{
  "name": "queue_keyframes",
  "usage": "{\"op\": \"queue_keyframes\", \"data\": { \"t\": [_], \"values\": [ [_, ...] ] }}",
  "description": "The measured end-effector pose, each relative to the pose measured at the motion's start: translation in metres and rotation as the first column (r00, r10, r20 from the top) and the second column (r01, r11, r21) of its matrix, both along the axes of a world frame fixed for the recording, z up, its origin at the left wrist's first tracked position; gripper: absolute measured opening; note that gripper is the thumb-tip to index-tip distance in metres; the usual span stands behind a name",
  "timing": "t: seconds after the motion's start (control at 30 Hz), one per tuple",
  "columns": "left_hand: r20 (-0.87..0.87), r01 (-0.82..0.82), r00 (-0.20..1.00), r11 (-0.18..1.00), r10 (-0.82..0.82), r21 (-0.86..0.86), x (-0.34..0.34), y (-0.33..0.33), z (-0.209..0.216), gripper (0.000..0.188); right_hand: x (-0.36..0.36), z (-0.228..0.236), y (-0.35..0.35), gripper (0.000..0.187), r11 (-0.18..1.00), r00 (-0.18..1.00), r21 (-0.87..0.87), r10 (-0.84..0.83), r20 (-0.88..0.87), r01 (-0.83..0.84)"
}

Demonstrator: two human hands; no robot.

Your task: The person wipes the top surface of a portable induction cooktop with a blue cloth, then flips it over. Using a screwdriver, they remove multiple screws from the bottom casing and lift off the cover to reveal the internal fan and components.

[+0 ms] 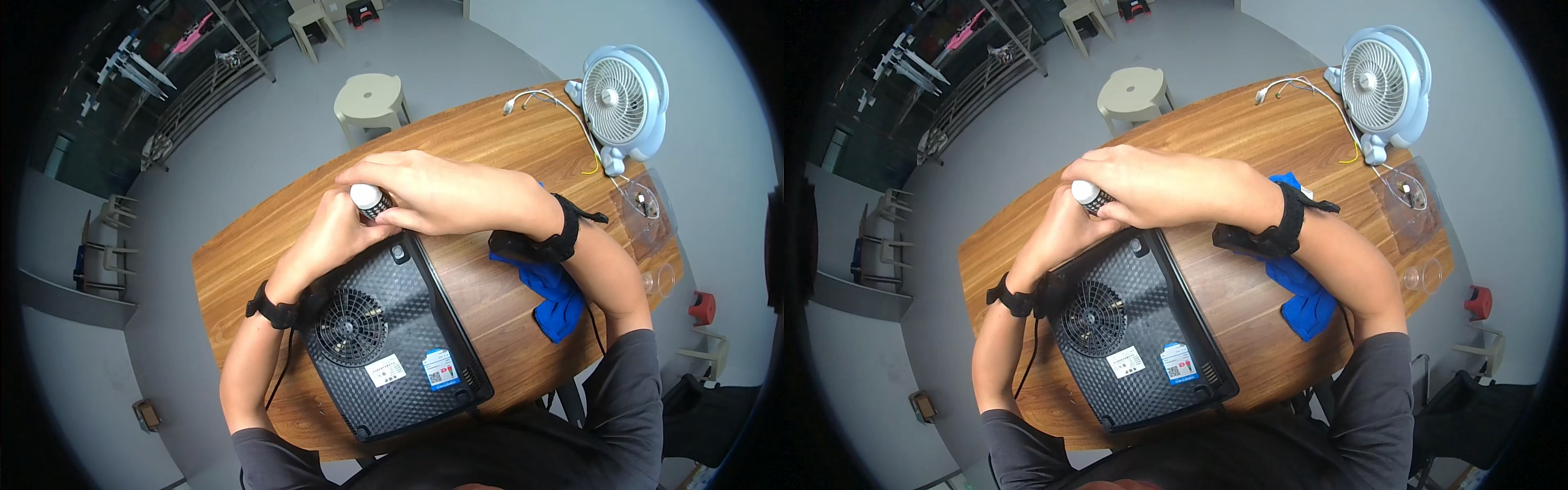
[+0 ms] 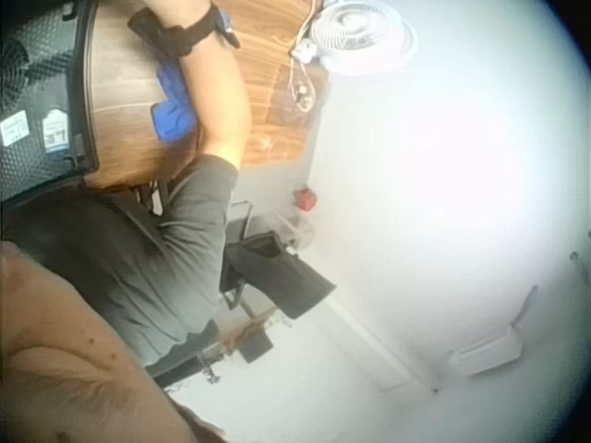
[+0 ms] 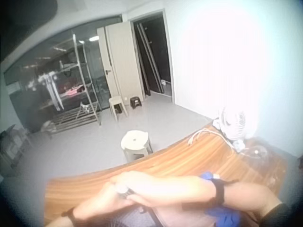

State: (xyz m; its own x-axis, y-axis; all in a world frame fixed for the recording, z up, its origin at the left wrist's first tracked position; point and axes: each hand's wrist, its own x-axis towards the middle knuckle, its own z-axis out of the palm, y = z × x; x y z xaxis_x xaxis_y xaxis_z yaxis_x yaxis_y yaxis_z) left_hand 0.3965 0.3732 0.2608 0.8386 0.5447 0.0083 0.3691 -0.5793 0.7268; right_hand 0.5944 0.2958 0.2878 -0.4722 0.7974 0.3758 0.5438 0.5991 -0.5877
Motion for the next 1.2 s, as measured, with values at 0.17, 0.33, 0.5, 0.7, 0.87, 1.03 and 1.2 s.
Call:
{"op": "queue_keyframes", "data": {
  "t": [0.17, 0.33, 0.5, 0.7, 0.87, 1.03, 1.2],
  "values": [
    [0.052, 0.047, 0.998, 0.999, -0.046, -0.022, 0.0, 0.0, 0.004, 0.035, -0.002, -0.003, 0.001, 0.049, 0.999, 0.999, 0.025, -0.027, -0.025, 0.028],
    [0.035, 0.061, 0.998, 0.998, -0.06, -0.018, -0.002, 0.003, 0.002, 0.032, -0.005, 0.002, -0.001, 0.045, 0.997, 0.997, -0.036, -0.074, -0.024, 0.073],
    [-0.004, 0.058, 0.998, 0.998, -0.058, -0.012, -0.003, -0.001, 0.005, 0.033, -0.006, 0.001, -0.003, 0.039, 0.995, 0.994, -0.024, -0.1, -0.041, 0.099],
    [0.012, 0.073, 0.997, 0.997, -0.073, 0.023, -0.007, 0.001, 0.003, 0.031, -0.012, -0.003, -0.005, 0.041, 0.993, 0.991, 0.005, -0.119, -0.068, 0.119],
    [0.008, 0.051, 0.999, 0.999, -0.051, 0.003, -0.009, 0.002, 0.004, 0.031, -0.015, -0.003, -0.004, 0.039, 0.991, 0.989, -0.006, -0.135, -0.065, 0.135],
    [-0.043, 0.01, 0.999, 0.998, -0.013, -0.055, -0.012, 0.004, 0.0, 0.036, -0.013, -0.006, 0.0, 0.043, 0.996, 0.993, 0.061, -0.051, -0.106, 0.057],
    [-0.035, 0.02, 0.999, 0.997, -0.023, -0.075, -0.012, -0.004, 0.005, 0.042, -0.015, -0.001, -0.007, 0.041, 0.999, 0.996, 0.033, -0.009, -0.088, 0.012]
  ]
}}
